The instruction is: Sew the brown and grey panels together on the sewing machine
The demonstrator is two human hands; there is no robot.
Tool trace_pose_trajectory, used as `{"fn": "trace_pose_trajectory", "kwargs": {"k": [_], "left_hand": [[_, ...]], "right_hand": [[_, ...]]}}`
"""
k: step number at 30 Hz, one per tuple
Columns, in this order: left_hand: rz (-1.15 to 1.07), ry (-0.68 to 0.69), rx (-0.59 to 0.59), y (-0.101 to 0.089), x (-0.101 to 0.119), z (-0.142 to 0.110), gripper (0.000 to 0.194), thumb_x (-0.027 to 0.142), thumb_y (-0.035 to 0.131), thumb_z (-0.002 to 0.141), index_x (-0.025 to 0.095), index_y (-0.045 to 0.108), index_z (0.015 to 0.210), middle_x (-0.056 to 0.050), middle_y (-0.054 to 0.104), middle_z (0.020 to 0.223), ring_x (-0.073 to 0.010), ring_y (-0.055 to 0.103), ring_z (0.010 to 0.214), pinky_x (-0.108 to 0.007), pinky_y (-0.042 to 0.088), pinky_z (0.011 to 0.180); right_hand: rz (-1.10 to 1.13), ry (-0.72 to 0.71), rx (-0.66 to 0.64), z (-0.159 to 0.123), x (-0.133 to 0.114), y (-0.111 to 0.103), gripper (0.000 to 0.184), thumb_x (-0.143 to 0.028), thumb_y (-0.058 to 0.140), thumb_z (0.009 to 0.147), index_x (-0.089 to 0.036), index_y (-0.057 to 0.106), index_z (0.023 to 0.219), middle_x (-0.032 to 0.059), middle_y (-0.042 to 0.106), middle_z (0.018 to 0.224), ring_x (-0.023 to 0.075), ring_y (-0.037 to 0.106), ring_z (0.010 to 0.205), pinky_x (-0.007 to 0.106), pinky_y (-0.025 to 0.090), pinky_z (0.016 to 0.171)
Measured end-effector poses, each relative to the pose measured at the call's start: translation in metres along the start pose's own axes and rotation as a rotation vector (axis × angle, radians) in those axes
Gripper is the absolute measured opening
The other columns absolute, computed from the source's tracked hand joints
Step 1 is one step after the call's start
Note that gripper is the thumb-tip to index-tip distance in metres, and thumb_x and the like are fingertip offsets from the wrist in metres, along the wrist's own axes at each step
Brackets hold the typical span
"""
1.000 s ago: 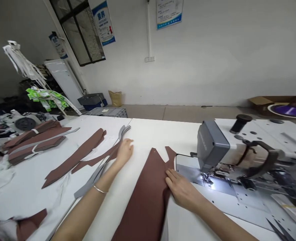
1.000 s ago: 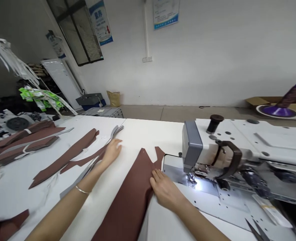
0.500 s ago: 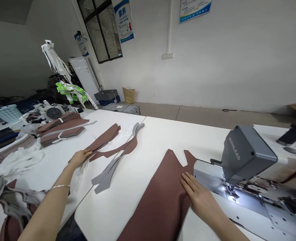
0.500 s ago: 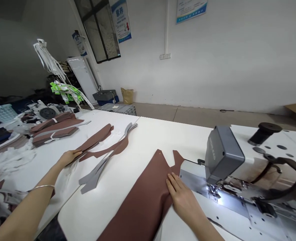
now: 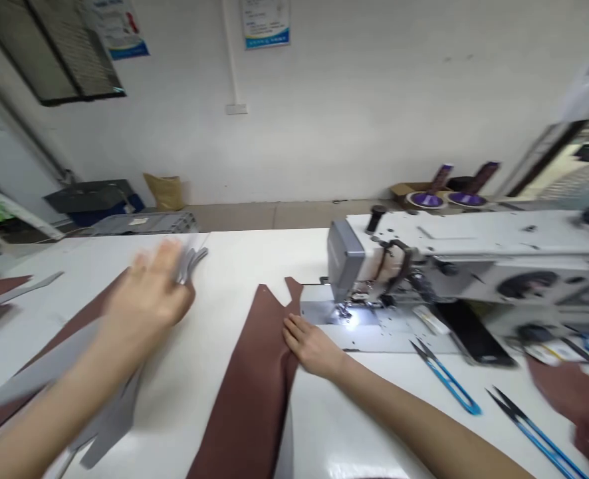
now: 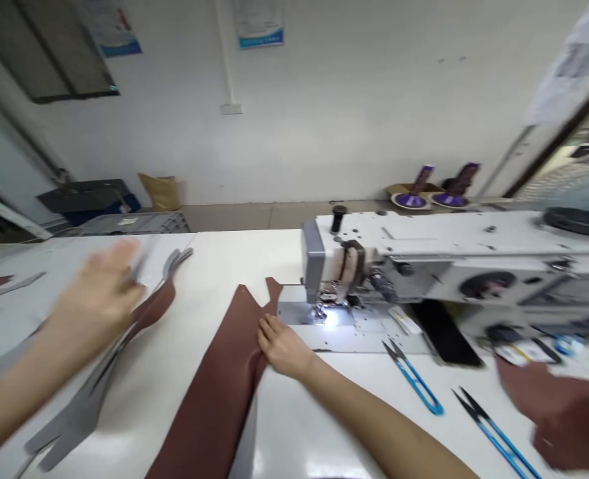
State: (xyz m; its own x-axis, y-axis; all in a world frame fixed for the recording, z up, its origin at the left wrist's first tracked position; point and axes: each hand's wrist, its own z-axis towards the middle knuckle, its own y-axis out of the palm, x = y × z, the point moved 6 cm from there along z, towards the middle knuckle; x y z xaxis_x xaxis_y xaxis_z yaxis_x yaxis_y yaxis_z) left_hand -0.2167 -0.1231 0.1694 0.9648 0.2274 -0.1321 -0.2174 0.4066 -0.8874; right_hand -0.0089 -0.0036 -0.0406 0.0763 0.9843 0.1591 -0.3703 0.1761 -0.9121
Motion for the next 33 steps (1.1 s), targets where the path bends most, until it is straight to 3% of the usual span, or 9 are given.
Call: {"fn": "trace_pose_trajectory", "kwargs": {"k": [3,5,9,14,19,25,28,30,33], "left_hand": [[0.023,0.374,-0.434,0.092,0.116,-0.001,0.035,0.009,0.037,0.086,0.01,0.072,0.089,-0.02,0.054,0.133,-0.0348,0.044,0.128,-0.052,0.033,0.105],[-0.017,0.452,-0.553,0.136,0.168,-0.005,0.036,0.011,0.037,0.086,0.009,0.071,0.098,-0.022,0.06,0.12,-0.034,0.053,0.112,-0.047,0.044,0.09],[-0.06,0.469,-0.6,0.167,0.224,-0.006,0.032,0.015,0.042,0.083,0.01,0.071,0.095,-0.022,0.062,0.107,-0.0324,0.058,0.099,-0.041,0.048,0.076],[-0.063,0.435,-0.62,0.165,0.244,-0.009,0.035,0.018,0.044,0.081,0.012,0.063,0.11,-0.02,0.059,0.109,-0.0326,0.061,0.096,-0.04,0.051,0.073],[-0.097,0.352,-0.638,0.179,0.245,-0.005,0.064,0.008,0.035,0.083,0.013,0.028,0.146,-0.019,0.056,0.121,-0.0306,0.06,0.105,-0.039,0.05,0.081],[-0.203,0.311,-0.744,0.192,0.244,0.016,0.058,0.015,0.038,0.083,0.017,0.041,0.141,-0.017,0.051,0.129,-0.0265,0.063,0.103,-0.035,0.051,0.084],[-0.228,0.339,-0.741,0.201,0.239,0.014,0.058,0.012,0.035,0.081,0.018,0.044,0.139,-0.015,0.052,0.128,-0.0249,0.064,0.104,-0.034,0.05,0.09],[-0.229,0.294,-0.689,0.218,0.227,0.015,0.058,0.009,0.032,0.078,0.018,0.05,0.133,-0.015,0.056,0.12,-0.0259,0.065,0.099,-0.037,0.051,0.09],[-0.277,0.278,-0.571,0.252,0.215,0.025,0.057,0.012,0.031,0.077,0.018,0.056,0.128,-0.015,0.06,0.109,-0.0266,0.067,0.092,-0.037,0.053,0.086]], "right_hand": [[-0.023,-0.02,-0.043,-0.007,-0.008,-0.005,0.035,-0.013,0.044,0.092,0.001,0.057,0.12,0.0272,0.057,0.125,0.0336,0.053,0.121,0.049,0.045,0.101],[-0.04,-0.03,-0.058,-0.018,-0.017,-0.012,0.034,-0.015,0.043,0.093,0.003,0.057,0.119,0.0284,0.058,0.122,0.0334,0.054,0.12,0.049,0.044,0.102],[-0.054,-0.047,-0.036,-0.052,-0.034,-0.032,0.028,-0.017,0.045,0.093,0.001,0.061,0.107,0.0276,0.062,0.113,0.0341,0.057,0.116,0.05,0.041,0.104],[-0.025,-0.018,0.024,-0.087,-0.032,-0.053,0.03,-0.017,0.043,0.095,0.001,0.06,0.111,0.0258,0.059,0.121,0.0324,0.055,0.119,0.046,0.043,0.103],[0.022,0.015,0.023,-0.089,-0.009,-0.056,0.033,-0.011,0.037,0.095,0.003,0.057,0.118,0.0233,0.06,0.122,0.0264,0.055,0.118,0.041,0.042,0.106],[0.035,0.097,-0.127,-0.065,0.015,-0.047,0.033,-0.013,0.046,0.091,0.008,0.057,0.114,0.031,0.06,0.113,0.0333,0.057,0.11,0.049,0.045,0.094],[0.027,0.073,-0.171,-0.056,0.02,-0.049,0.025,-0.009,0.043,0.091,0.002,0.065,0.097,0.0251,0.066,0.1,0.0282,0.062,0.094,0.043,0.047,0.085],[0.042,0.02,-0.199,-0.054,0.022,-0.048,0.025,-0.011,0.043,0.092,-0.008,0.068,0.089,0.0152,0.069,0.094,0.0228,0.062,0.09,0.036,0.046,0.082],[-0.045,0.031,-0.099,-0.058,0.031,-0.048,0.033,-0.008,0.035,0.093,-0.005,0.068,0.089,0.0198,0.069,0.095,0.0268,0.064,0.088,0.039,0.045,0.076]]}}
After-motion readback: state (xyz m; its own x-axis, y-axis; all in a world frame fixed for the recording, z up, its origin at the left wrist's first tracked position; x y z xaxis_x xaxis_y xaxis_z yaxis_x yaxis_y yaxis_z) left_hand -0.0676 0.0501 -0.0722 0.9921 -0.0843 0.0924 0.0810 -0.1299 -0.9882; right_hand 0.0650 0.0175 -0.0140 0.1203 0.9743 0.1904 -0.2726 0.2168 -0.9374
